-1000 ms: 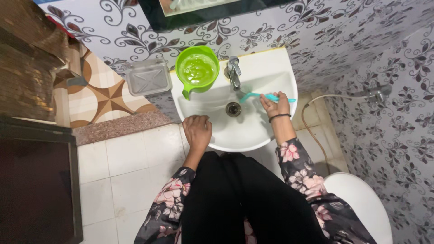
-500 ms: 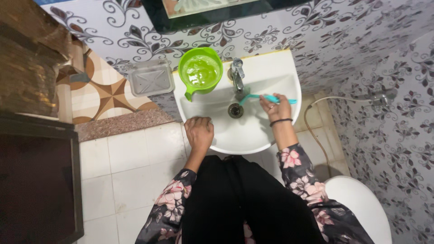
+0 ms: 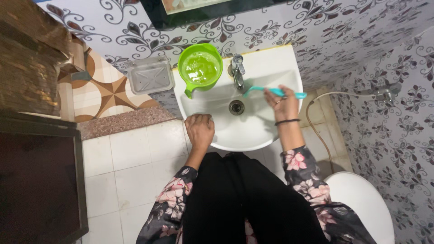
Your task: The person scrubs a white bathroom sink using a blue brush and soapy water from a green pitcher. They repeatedly dip the brush into the pitcher and scrub various areas of the sink basin and around the drain.
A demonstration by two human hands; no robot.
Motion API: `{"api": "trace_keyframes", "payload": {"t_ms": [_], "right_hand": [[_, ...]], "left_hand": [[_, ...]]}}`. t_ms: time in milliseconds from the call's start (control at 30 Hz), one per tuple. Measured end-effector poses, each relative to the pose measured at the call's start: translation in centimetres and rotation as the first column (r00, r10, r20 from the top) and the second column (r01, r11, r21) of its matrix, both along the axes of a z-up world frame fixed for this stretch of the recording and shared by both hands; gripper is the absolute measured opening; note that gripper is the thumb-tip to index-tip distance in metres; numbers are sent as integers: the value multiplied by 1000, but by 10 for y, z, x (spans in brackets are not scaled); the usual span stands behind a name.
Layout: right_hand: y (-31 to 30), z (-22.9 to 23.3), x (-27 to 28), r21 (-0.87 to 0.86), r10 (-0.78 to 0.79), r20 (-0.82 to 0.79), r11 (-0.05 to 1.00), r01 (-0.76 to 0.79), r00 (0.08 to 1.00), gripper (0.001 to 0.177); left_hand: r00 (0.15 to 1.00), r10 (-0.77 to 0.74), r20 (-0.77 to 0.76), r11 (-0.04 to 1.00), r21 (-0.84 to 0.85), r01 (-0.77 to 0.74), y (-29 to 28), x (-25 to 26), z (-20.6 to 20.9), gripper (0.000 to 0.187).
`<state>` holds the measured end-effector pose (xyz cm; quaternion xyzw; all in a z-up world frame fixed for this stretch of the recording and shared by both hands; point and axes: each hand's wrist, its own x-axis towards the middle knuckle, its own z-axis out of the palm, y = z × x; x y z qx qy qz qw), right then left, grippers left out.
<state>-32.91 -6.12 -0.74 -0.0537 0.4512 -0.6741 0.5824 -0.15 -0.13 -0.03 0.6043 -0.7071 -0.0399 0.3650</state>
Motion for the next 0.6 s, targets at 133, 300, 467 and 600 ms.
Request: {"api": "trace_keyframes", "payload": {"t_ms": [133,300,467,600], "right_hand": [[-8,14,-19,29,-108,-24,994,109,994,29],[-9,3,-1,61,-33,-32,998,34,999,23],[-16,-9,1,21,-49,-61,999,50,997,25],[-21,-19,-2,157,-74,-63,984,83,995,25]], "left_hand": [[1000,-2,-15,1000,-5,2,-2,0,0,12],[1000,1,-15,1000,18,0,0,-2,-1,11],[1000,-5,-27,1000,-5,5,0,1,0,10],[1000,-12,-14,1000,-25,11,-2,0,2,10]]}}
